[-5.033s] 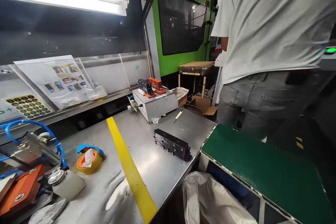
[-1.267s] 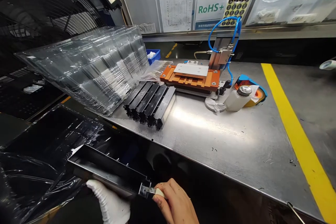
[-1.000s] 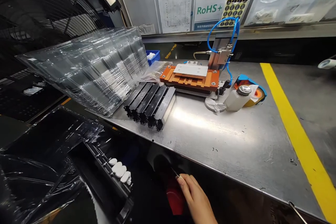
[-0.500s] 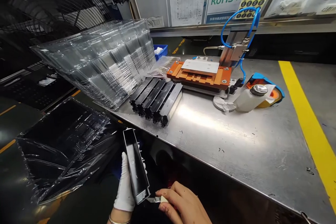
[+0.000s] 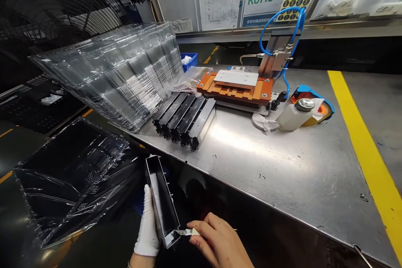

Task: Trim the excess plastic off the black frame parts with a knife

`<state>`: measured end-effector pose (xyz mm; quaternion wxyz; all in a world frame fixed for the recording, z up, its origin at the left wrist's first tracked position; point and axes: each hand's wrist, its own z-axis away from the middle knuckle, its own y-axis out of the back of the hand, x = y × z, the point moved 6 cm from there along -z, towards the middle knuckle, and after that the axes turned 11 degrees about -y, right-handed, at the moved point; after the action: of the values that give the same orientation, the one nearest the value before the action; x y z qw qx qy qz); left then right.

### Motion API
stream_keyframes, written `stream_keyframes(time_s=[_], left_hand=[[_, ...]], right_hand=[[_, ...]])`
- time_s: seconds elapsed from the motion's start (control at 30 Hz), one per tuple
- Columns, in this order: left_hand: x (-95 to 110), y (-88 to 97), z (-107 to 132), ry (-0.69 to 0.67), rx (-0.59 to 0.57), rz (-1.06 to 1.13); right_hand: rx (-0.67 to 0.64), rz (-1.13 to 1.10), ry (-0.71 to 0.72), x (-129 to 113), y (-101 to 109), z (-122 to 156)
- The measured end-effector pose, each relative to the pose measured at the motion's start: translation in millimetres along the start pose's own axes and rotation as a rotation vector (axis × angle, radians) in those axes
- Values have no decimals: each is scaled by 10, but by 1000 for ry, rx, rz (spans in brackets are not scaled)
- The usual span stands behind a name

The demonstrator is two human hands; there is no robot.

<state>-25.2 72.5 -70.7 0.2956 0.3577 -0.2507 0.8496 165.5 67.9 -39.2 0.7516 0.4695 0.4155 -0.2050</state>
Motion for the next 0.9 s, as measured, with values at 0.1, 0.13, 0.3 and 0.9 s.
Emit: stream_keyframes(time_s=[0.1, 0.13, 0.3, 0.9], left_hand=[[-23, 32, -19, -44, 8, -5], [-34, 49, -31, -64, 17, 0], [-58, 118, -50, -122, 75, 23], [-98, -147, 169, 132, -125, 270]], right_hand=[[-9, 3, -13, 2, -34, 11], [-2, 2, -21, 0, -41, 14], [51, -34, -55, 30, -97, -4], [-126, -166, -17, 23, -99, 49]])
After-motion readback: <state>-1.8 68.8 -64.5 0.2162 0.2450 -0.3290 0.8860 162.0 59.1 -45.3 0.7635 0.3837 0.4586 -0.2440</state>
